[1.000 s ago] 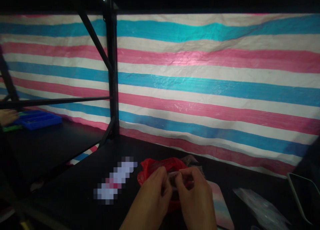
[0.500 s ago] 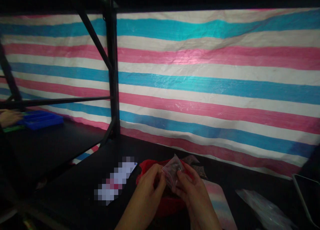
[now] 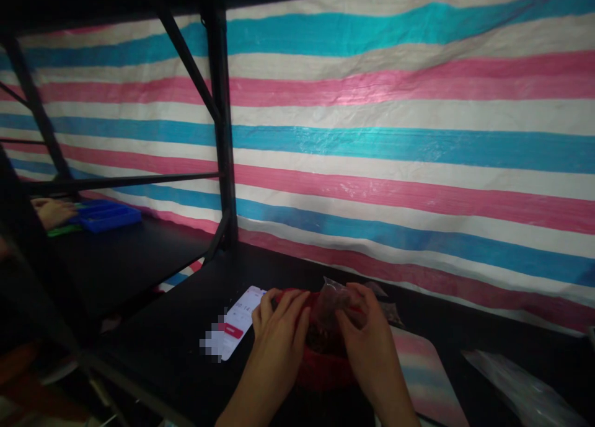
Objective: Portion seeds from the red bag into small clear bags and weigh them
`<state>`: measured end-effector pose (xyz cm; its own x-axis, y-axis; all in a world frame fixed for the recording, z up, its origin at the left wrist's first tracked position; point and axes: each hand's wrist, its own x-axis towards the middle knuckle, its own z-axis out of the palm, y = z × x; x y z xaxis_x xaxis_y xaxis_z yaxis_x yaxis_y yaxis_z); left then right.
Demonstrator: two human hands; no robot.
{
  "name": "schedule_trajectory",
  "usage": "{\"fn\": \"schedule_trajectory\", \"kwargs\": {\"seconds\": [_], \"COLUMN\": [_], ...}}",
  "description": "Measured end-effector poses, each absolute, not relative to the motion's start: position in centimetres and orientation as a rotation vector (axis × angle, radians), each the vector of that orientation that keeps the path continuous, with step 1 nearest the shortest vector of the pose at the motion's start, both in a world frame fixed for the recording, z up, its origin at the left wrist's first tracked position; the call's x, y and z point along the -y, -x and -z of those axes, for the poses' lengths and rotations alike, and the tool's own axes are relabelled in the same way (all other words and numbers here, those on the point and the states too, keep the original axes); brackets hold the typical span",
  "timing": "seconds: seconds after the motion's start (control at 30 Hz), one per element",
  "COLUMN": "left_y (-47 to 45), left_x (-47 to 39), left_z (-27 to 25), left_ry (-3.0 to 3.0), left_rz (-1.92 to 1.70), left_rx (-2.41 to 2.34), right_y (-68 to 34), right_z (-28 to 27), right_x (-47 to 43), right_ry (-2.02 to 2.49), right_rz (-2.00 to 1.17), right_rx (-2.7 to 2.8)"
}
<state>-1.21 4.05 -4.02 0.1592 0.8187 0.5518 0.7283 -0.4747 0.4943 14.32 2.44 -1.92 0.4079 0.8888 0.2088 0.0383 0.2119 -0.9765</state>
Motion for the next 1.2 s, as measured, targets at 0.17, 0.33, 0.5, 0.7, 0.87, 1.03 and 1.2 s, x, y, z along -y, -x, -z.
{"fn": "schedule_trajectory", "kwargs": {"seconds": [0.17, 0.33, 0.5, 0.7, 0.87, 1.03, 1.2], "left_y": [0.8, 0.1, -0.2, 0.3, 0.4, 0.1, -0.8], "left_x": [-3.6, -3.5, -3.3, -3.4, -3.6, -3.7, -3.3], "left_z": [3.4, 2.9, 2.2, 1.8, 2.0, 2.5, 2.6], "left_ry": [-2.277, -2.202, -2.210, -2.221, -2.185, -2.053, -2.048], "left_rz": [-1.222, -1.284, -1.297, -1.218, -1.259, -1.313, -1.277], "left_rx": [-1.465, -1.441, -1.442, -1.460, -1.467, -1.595, -1.578], "right_y": [-14.1, -14.6, -15.0, -14.4, -14.7, -15.2, -14.8], "right_z": [0.8, 0.5, -0.1, -0.4, 0.6, 1.7, 2.1], "right_x": [-1.7, -1.2, -0.6, 0.0, 0.0, -0.7, -1.0], "right_ry": [1.211, 1.204, 1.308, 1.336, 1.269, 1.245, 1.337], "right_rz": [-0.818, -0.833, -0.672, -0.603, -0.632, -0.716, -0.678], "right_rx": [1.068, 1.145, 1.254, 1.275, 1.261, 1.145, 1.170]}}
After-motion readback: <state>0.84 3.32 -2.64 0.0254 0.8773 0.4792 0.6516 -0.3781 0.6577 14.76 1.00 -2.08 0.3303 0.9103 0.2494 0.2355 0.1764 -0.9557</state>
